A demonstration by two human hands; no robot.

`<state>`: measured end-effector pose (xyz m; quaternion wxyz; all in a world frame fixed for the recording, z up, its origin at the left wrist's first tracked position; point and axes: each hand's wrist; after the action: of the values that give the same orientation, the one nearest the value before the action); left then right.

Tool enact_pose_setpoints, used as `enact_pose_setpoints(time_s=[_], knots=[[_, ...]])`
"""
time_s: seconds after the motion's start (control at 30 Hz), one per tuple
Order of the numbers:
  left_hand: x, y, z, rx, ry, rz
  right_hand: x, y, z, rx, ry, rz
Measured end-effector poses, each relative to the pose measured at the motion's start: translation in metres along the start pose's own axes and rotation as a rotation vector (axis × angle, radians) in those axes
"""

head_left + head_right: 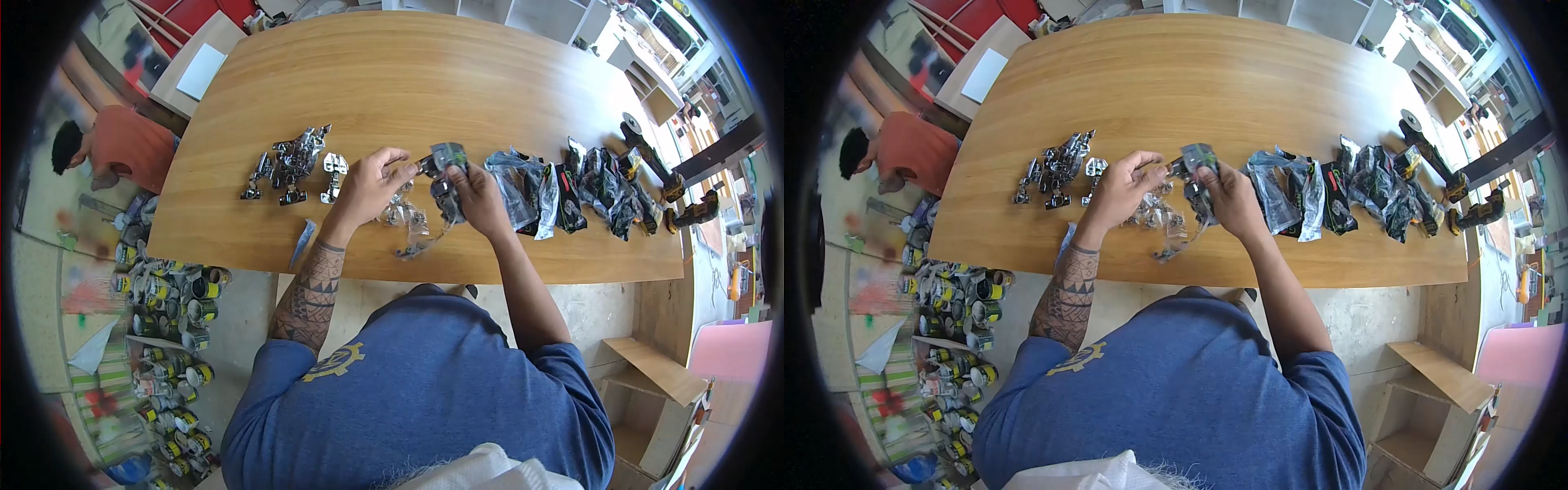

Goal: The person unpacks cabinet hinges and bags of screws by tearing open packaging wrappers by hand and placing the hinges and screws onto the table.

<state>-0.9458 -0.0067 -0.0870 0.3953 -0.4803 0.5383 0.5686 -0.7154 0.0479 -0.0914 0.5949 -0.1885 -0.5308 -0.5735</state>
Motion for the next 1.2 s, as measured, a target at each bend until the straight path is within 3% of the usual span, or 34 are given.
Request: enact_pose_setpoints(time_s=[0.13,0.23,0.43,0.6,0.7,0.77,0.87,0.9,0.97,1.03,1.07,1.13,1.2], knots=[[-0.009,0.0,0.0,0.1,0.031,0.11,0.015,-0.004,0.004,0.089,0.032,-0.067],[-0.004,-0.001,-0.002,-0.092,-0.111,0.086,0.013,-0.001,0.005,0.0,0.055,-0.134],[-0.013,0.013,-0.004,-0.3,-0.175,-0.264,0.005,0.019,0.001,-0.111,-0.131,-0.205],[0.016,0.099,0.01,-0.642,-0.112,-0.288,-0.005,0.084,0.0,-0.362,-0.133,-0.511],[0.055,0.152,0.013,-0.723,-0.094,-0.269,-0.034,0.111,-0.02,-0.334,-0.037,-0.743],[0.085,0.179,0.01,-0.731,-0.052,-0.439,-0.027,0.121,-0.028,-0.388,-0.021,-0.769],[0.126,0.211,0.004,-0.775,0.031,-0.538,-0.03,0.145,-0.033,-0.603,0.031,-0.798],[0.129,0.212,0.002,-0.764,0.023,-0.544,-0.026,0.158,-0.034,-0.657,-0.036,-0.752],[0.134,0.215,-0.003,-0.813,0.124,-0.545,-0.045,0.187,-0.042,-0.787,-0.049,-0.991],[0.139,0.217,-0.006,-0.79,0.164,-0.526,-0.071,0.211,-0.049,-0.889,-0.215,-1.152],[0.14,0.218,-0.005,-0.77,0.216,-0.498,-0.1,0.224,-0.054,-0.873,-0.437,-1.179],[0.147,0.218,-0.004,-0.763,0.224,-0.424,-0.132,0.239,-0.066,-0.825,-0.493,-0.883],[0.136,0.209,-0.004,-0.758,0.294,-0.188,-0.142,0.242,-0.072,-0.865,-0.432,-0.833]])
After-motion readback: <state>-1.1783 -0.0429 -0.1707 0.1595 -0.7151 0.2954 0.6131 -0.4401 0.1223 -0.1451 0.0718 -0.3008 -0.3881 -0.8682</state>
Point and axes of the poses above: each hand's wrist, its own z-axis towards the middle knuckle, its own y-axis out of the back of the hand, x = y × z, and after that the axes turned 11 degrees about y, right-handed
